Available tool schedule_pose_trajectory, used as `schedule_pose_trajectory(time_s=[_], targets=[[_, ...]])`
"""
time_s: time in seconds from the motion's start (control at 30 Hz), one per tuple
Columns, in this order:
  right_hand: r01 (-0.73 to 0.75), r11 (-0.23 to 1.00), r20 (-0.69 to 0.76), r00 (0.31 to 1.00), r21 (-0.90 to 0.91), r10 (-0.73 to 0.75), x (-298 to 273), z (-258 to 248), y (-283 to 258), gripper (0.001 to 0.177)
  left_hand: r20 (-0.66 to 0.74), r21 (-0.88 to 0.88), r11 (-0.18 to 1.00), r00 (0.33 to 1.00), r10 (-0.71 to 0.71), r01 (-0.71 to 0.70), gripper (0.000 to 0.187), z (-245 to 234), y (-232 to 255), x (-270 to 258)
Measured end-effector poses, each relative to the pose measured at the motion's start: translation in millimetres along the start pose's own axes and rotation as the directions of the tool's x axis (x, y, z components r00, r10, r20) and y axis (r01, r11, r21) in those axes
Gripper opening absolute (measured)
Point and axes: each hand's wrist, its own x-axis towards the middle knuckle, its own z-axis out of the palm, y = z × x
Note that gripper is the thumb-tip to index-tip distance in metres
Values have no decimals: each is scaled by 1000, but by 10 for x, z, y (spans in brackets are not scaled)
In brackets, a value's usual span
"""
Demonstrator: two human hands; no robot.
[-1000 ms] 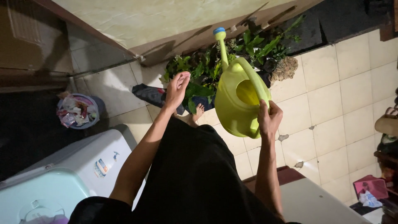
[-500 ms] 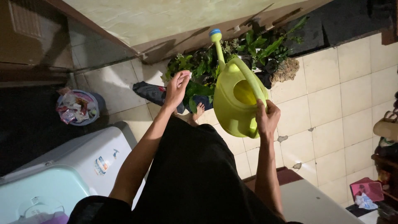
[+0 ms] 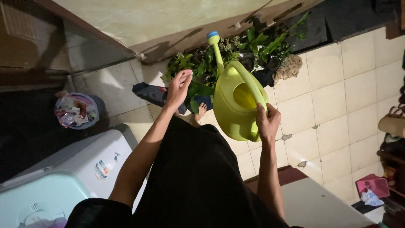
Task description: The person carries a green watering can and waters several potted plants arranged on the floor. They pour water into each pot sequentially, then walk back toward the starting area.
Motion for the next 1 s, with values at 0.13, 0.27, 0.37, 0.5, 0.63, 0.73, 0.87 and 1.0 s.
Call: schedule_pose_trajectory(time_s=[0.13,0.27,0.37,0.5,0.63,0.73,0.87,1.0], targets=[[-18,1000,-8,1000,8,18,-58,-31,61,28,10,12,1000,1000,-9,8,43,63,-11,14],[-45,999,-10,999,30,45,-127,-71,75,27,58,-18,1000,998,19,-18,42,95,23,-12],[-52,998,-15,999,30,52,-143,-110,129,27,55,5,1000,998,-7,7,43,111,6,1],[-64,998,-18,998,6,64,-129,-178,253,29,45,14,1000,999,-25,25,43,131,-62,20],[-55,998,-26,998,-16,55,-94,-229,278,29,55,23,999,998,-29,28,43,133,-46,8],[-48,999,-33,998,-21,47,-68,-253,320,30,55,20,1000,998,-20,19,43,125,-55,0],[-35,999,-57,998,1,35,-56,-266,221,31,48,24,999,998,-31,30,43,126,-34,-4],[-27,1000,-61,998,1,27,-7,-274,201,31,42,13,1000,999,-21,20,43,126,-1,0]])
